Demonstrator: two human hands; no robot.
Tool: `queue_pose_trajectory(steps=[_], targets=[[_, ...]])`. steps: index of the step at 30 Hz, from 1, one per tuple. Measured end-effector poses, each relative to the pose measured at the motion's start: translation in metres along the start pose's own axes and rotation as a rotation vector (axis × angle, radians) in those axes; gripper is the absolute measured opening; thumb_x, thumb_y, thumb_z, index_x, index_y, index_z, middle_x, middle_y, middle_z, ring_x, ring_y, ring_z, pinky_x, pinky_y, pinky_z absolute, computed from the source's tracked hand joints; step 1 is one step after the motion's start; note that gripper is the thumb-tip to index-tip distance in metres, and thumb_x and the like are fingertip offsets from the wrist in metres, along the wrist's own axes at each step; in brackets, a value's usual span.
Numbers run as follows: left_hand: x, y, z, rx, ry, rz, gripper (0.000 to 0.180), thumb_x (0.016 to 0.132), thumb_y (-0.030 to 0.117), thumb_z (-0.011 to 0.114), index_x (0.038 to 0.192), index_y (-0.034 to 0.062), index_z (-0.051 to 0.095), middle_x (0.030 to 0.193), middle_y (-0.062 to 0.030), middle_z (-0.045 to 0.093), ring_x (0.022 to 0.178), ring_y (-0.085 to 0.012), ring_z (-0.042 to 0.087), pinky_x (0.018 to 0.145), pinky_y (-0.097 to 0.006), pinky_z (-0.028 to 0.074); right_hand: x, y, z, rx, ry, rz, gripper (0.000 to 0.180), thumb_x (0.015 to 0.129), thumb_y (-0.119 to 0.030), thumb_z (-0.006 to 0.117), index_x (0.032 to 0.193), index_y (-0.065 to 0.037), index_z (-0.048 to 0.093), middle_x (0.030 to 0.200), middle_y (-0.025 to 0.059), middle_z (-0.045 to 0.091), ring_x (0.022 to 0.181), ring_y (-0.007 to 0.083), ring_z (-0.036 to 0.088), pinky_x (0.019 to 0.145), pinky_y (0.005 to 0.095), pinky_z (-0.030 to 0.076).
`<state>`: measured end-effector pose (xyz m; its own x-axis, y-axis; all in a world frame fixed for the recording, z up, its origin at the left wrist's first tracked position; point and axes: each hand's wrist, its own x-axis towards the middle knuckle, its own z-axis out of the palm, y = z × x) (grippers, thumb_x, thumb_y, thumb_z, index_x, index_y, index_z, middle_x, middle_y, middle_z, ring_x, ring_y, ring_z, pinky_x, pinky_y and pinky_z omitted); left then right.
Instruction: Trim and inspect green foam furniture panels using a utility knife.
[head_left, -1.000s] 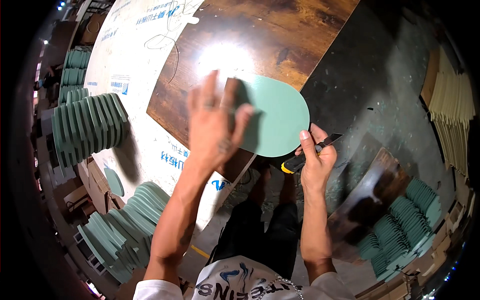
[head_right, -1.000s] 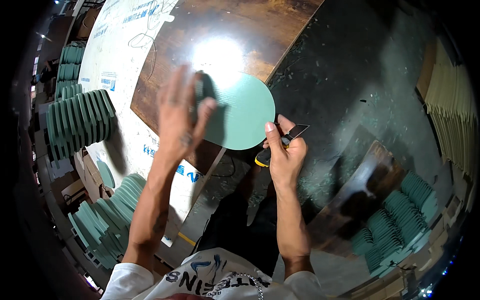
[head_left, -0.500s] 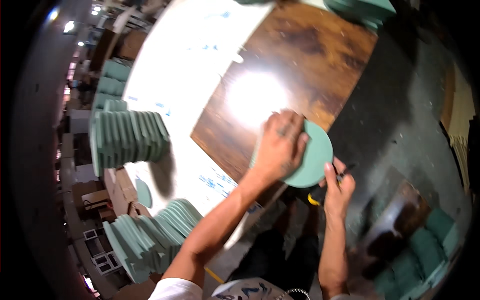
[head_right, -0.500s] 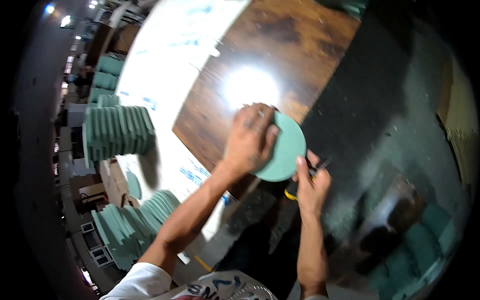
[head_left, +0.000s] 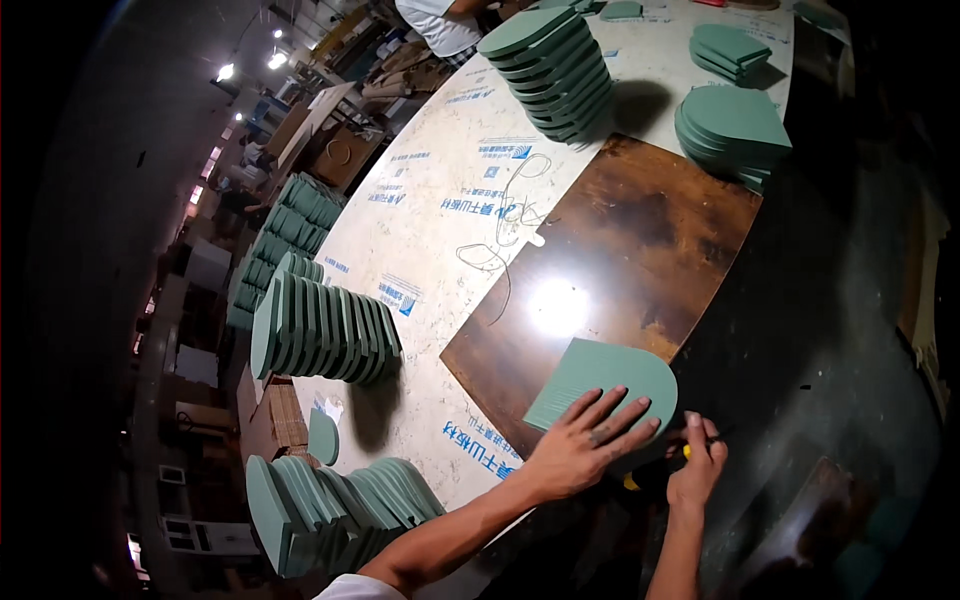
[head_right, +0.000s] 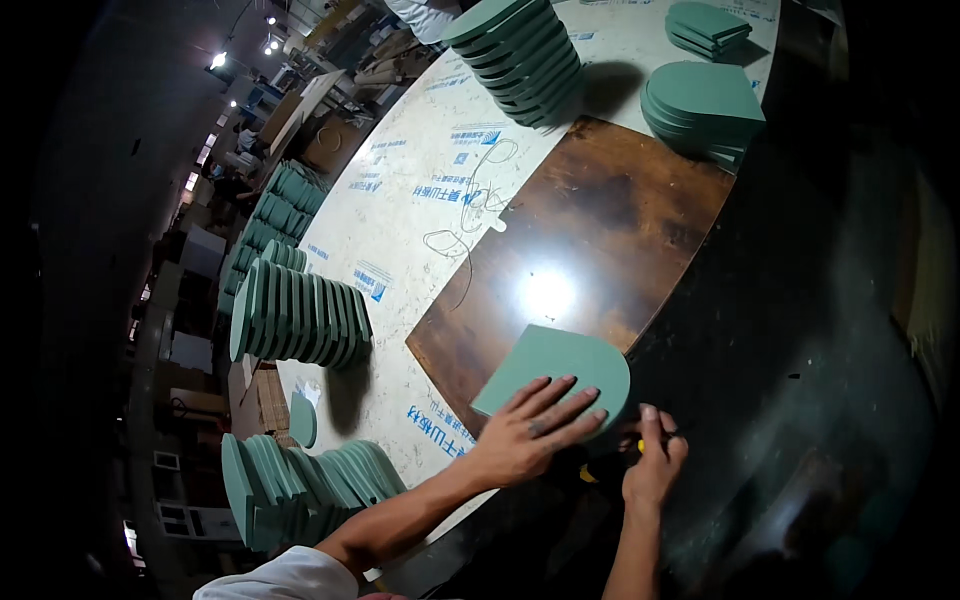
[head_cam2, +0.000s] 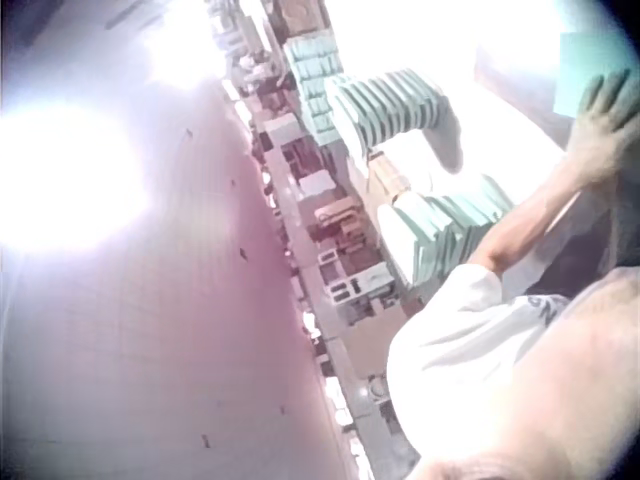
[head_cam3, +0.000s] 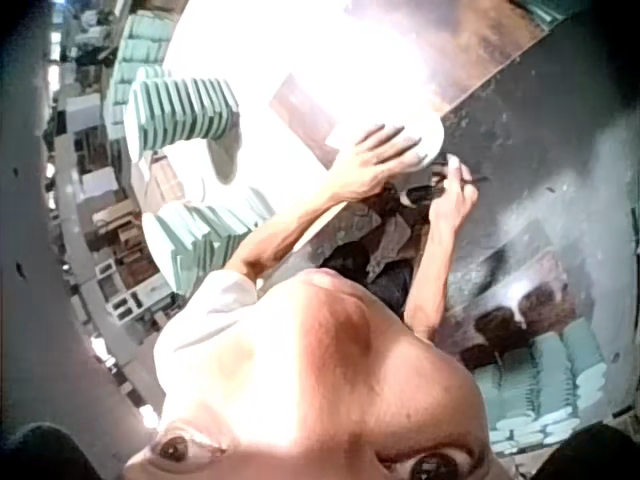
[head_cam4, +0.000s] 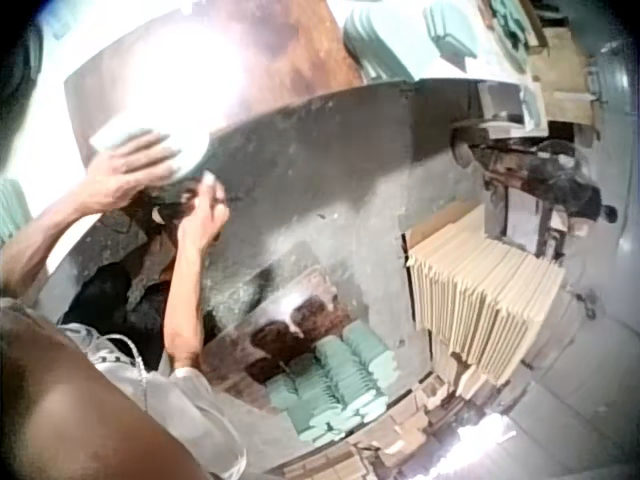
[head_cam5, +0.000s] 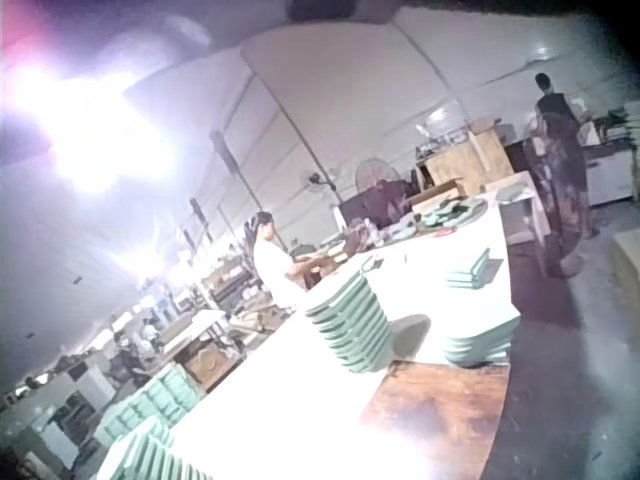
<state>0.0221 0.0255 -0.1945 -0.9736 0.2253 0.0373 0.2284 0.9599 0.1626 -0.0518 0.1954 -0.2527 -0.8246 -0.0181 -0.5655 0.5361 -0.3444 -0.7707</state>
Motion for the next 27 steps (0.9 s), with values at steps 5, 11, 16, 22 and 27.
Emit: queue_pose_trajectory(steps=[5,11,16,22,27], targets=[[0.043,-0.022,-0.077,-0.702,0.465,-0.524,0.035,0.101,0.017,0.06,0.134,0.0033,0.061,0.108,-0.0157,0.072,0.099,-0.0259,0.069,0.089,-0.035,0.053,0.009,0.002,-0.067,0.122,-0.058,0.168,0.021,0.098,-0.025,0.069,0.105,-0.006,0.068,0.083,0.0045,0.065,0.069,0.0125,0.059,0.063,0.0301,0.049],[0.091,-0.126,-0.023,-0.959,0.31,-0.69,0.047,0.108,0.044,0.05,0.092,0.0022,0.065,0.076,0.0047,0.054,0.074,-0.0066,0.048,0.068,-0.027,0.043,-0.031,0.082,-0.126,0.183,-0.059,0.753,0.039,0.097,-0.043,0.069,0.115,-0.009,0.061,0.089,0.0092,0.066,0.074,0.0193,0.062,0.069,0.0386,0.056],[0.115,-0.148,0.022,-0.881,0.198,-0.746,0.053,0.106,0.048,0.051,0.083,0.0013,0.062,0.066,0.0075,0.043,0.066,-0.0042,0.04,0.055,-0.028,0.037,-0.063,0.09,-0.143,0.08,-0.107,0.905,0.042,0.102,-0.044,0.061,0.125,-0.009,0.059,0.092,0.0101,0.066,0.081,0.021,0.065,0.073,0.0405,0.058],[0.116,-0.125,0.056,-0.17,0.355,-0.636,0.041,0.105,0.039,0.054,0.124,0.0054,0.069,0.11,-0.0229,0.069,0.094,-0.0302,0.067,0.084,-0.042,0.052,-0.08,0.082,-0.139,0.025,-0.097,0.77,0.035,0.104,-0.038,0.058,0.125,-0.01,0.056,0.091,0.0102,0.065,0.077,0.0213,0.066,0.069,0.0437,0.061],[0.108,-0.108,0.064,-0.028,0.272,-0.368,0.052,0.106,0.045,0.047,0.148,0.0157,0.052,0.152,-0.0196,0.046,0.14,-0.0387,0.042,0.116,-0.055,0.028,-0.055,0.042,-0.11,-0.063,-0.203,0.395,0.034,0.096,-0.012,0.069,0.126,-0.006,0.055,0.086,0.0067,0.062,0.067,0.0182,0.066,0.063,0.034,0.058]])
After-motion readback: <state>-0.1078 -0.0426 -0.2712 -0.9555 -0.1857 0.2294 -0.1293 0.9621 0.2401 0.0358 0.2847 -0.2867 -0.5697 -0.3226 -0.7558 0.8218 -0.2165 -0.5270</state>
